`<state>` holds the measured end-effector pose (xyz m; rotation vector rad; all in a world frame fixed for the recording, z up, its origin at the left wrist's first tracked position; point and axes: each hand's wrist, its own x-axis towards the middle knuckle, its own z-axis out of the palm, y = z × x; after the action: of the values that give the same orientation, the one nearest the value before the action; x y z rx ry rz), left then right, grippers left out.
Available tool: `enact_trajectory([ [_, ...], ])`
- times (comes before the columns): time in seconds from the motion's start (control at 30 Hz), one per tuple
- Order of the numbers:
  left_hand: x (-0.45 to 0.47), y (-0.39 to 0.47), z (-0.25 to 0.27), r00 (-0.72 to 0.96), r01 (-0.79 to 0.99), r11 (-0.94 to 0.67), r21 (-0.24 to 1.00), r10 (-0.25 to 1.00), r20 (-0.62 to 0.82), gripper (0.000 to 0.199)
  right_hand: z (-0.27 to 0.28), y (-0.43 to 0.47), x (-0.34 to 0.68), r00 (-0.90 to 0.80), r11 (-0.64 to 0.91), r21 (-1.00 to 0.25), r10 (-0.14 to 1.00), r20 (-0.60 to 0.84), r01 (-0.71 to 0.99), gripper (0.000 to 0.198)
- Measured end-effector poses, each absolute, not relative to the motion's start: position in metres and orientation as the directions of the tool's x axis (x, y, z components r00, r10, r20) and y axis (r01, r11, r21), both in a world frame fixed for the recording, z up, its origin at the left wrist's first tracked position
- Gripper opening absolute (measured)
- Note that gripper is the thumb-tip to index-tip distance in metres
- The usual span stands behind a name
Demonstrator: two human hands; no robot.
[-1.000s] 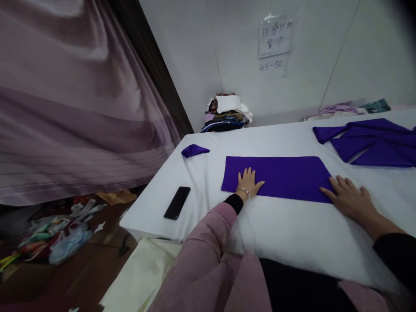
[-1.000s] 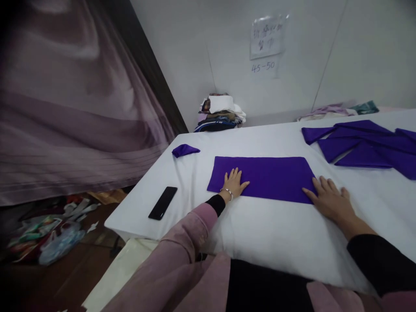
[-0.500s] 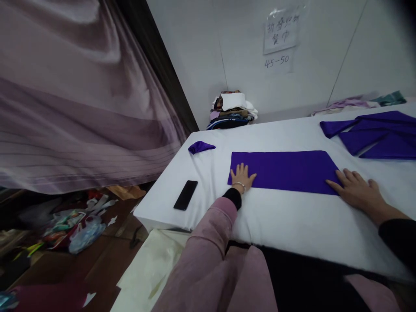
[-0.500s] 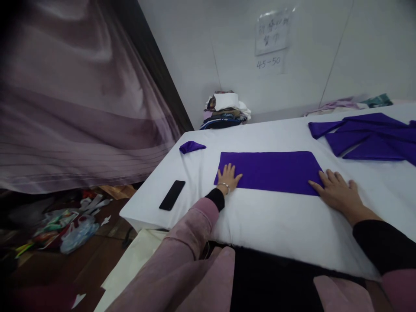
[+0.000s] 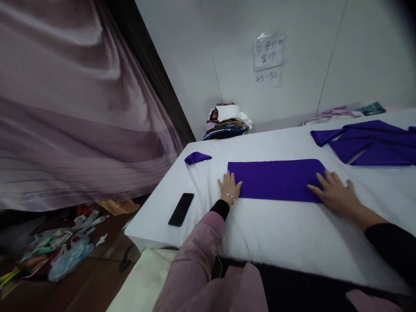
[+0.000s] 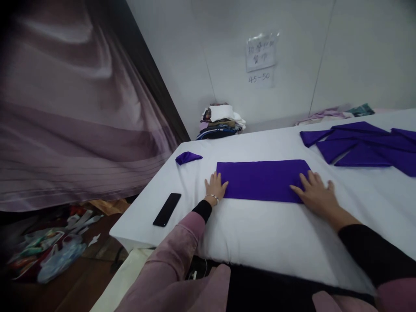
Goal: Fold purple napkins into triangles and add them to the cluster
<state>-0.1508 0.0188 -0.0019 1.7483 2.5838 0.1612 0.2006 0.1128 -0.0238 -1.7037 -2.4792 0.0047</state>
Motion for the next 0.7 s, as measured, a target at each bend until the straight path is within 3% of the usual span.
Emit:
enact_trajectory([
  [0.13, -0.107, 0.048, -0.005, -0.187, 0.977, 0.181, 0.11, 0.981, 0.052, 0.065, -0.013, 0.097, 0.103, -0.489, 0.5, -0.071, 0.862, 0.136, 0.863, 0.071],
  [0.27, -0.092, 0.061, -0.011, -0.195, 0.967, 0.195, 0.162, 0.981, -0.012, 0.066, -0.024, 0.092, 0.064, -0.564, 0.578, -0.13, 0.816, 0.131, 0.806, 0.069],
  [0.37, -0.099, 0.058, -0.013, -0.218, 0.955, 0.223, 0.195, 0.975, -0.046, 0.069, -0.038, 0.107, 0.109, -0.548, 0.558, -0.133, 0.83, 0.103, 0.819, 0.064],
  [0.5, -0.105, 0.054, -0.014, -0.197, 0.962, 0.201, 0.186, 0.98, -0.041, 0.073, -0.05, 0.13, 0.205, -0.475, 0.475, -0.004, 0.88, 0.029, 0.88, 0.046],
  [0.6, -0.104, 0.061, -0.011, -0.188, 0.958, 0.204, 0.199, 0.977, -0.096, 0.078, -0.056, 0.138, 0.243, -0.458, 0.455, 0.107, 0.889, 0.001, 0.884, 0.046],
  [0.7, -0.11, 0.08, -0.007, -0.171, 0.963, 0.19, 0.192, 0.979, -0.112, 0.082, -0.06, 0.137, 0.246, -0.478, 0.472, 0.133, 0.878, 0.015, 0.871, 0.048],
])
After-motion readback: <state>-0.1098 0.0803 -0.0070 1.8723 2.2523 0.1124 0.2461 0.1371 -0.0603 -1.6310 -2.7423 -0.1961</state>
